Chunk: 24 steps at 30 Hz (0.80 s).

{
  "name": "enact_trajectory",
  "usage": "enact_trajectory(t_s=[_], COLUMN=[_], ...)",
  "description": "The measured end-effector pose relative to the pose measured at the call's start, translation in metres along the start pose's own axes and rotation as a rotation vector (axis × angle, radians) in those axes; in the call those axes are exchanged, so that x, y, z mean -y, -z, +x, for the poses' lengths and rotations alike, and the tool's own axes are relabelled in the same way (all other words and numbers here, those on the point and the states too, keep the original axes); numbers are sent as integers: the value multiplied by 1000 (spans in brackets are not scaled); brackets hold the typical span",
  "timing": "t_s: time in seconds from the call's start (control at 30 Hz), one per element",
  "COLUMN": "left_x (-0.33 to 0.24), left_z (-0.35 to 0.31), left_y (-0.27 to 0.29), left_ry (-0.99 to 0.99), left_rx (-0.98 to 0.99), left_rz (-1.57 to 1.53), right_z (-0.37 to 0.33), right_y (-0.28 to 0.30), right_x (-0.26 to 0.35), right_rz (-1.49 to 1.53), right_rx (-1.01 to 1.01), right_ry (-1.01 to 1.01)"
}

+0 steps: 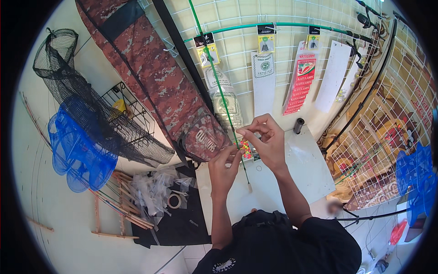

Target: The recorder is assembling a fishing rod by attaching a small cork component or float to the line.

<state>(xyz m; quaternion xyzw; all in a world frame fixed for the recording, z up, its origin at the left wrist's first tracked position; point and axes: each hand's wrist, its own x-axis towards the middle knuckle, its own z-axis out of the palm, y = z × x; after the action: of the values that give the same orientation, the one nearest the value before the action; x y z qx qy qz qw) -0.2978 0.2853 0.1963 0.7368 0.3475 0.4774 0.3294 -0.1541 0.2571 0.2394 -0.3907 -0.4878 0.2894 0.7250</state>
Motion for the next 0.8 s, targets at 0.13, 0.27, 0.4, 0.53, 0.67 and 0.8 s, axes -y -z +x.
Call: enact_trajectory(t_s=[0.13,0.27,0.4,0.53,0.67,0.8], left_x=[3,3,1,3,3,1], left_z=[0,0,0,0,-1,0], left_y=[-1,-1,-2,-1,-1,0], left_ry=[-4,10,11,-14,-11,-3], left_rx=[-1,-16,-5,-13,-10,-10], left_rz=[-11,-22,-31,1,-4,4], right_z=[1,-2,-3,-3,-4,-4], right_y=[0,-5,-6,-5,-6,-6], right_x=[6,9,9,4,3,0], right_rz=[-82,-49,-69,-129,-138,-234], right_rx=[48,13,-7,-15,-26,-25], right_ry=[14,41,190,230,269,305])
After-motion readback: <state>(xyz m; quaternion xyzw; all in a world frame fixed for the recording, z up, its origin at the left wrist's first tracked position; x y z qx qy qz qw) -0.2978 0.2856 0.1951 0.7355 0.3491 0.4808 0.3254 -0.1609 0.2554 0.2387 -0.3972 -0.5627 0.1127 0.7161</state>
